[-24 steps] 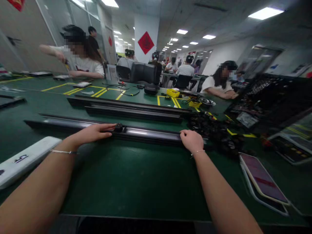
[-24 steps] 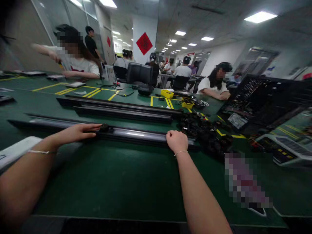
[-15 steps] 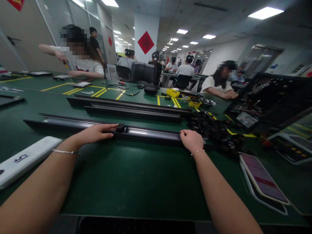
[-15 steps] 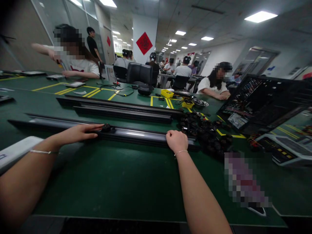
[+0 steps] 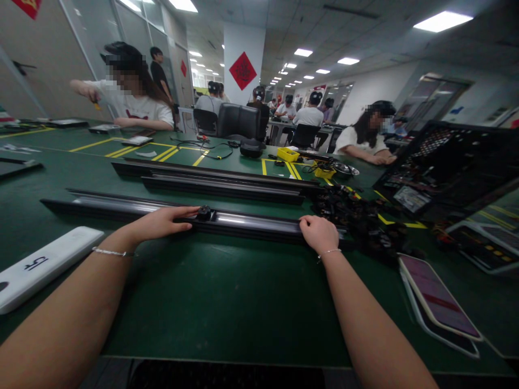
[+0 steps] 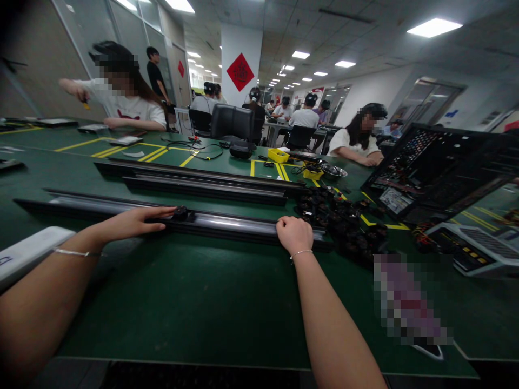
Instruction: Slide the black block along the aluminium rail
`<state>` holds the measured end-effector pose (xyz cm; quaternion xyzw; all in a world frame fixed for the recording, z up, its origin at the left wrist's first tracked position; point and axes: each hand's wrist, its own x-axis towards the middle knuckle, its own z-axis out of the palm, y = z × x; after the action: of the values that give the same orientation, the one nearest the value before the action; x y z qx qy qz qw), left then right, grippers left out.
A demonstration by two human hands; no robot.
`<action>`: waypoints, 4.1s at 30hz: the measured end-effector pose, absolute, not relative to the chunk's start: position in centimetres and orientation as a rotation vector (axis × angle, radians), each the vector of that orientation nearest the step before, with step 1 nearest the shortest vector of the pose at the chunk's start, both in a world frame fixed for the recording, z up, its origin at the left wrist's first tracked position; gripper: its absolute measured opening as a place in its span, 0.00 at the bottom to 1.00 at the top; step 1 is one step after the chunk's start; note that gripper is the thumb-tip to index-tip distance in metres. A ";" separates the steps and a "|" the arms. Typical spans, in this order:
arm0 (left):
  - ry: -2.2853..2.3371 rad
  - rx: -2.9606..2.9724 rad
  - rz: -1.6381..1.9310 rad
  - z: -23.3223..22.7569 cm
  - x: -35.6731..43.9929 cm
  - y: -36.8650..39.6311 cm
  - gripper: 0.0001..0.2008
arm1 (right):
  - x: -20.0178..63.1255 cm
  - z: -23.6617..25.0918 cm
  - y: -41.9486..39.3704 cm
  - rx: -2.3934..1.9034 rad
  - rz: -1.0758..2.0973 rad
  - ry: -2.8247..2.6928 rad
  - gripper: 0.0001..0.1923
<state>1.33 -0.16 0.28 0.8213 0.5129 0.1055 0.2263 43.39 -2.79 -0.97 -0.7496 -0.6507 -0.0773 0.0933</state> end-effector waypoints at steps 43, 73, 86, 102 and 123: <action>1.362 2.365 0.195 -0.3 1.7 0.0 0.39 | 43.1 -0.7 -2.8 -2.256 -0.221 -1.934 0.21; 1.371 2.391 0.214 -0.1 3.1 -0.3 0.37 | 43.0 -0.7 -2.8 -2.263 -0.221 -1.927 0.21; 1.339 2.484 0.178 0.0 4.0 -0.4 0.37 | 43.0 -0.6 -2.8 -2.256 -0.209 -1.926 0.22; 1.373 2.536 0.134 0.5 5.6 -1.2 0.36 | 43.0 -0.8 -2.8 -2.248 -0.245 -1.931 0.21; 1.352 2.646 0.125 0.5 6.8 -1.5 0.36 | 43.1 -0.9 -2.7 -2.233 -0.240 -1.929 0.21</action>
<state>6.80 -1.53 0.47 0.8865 0.4531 0.0419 0.0837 43.12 -2.66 -0.87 -0.7511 -0.6489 -0.0807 0.0905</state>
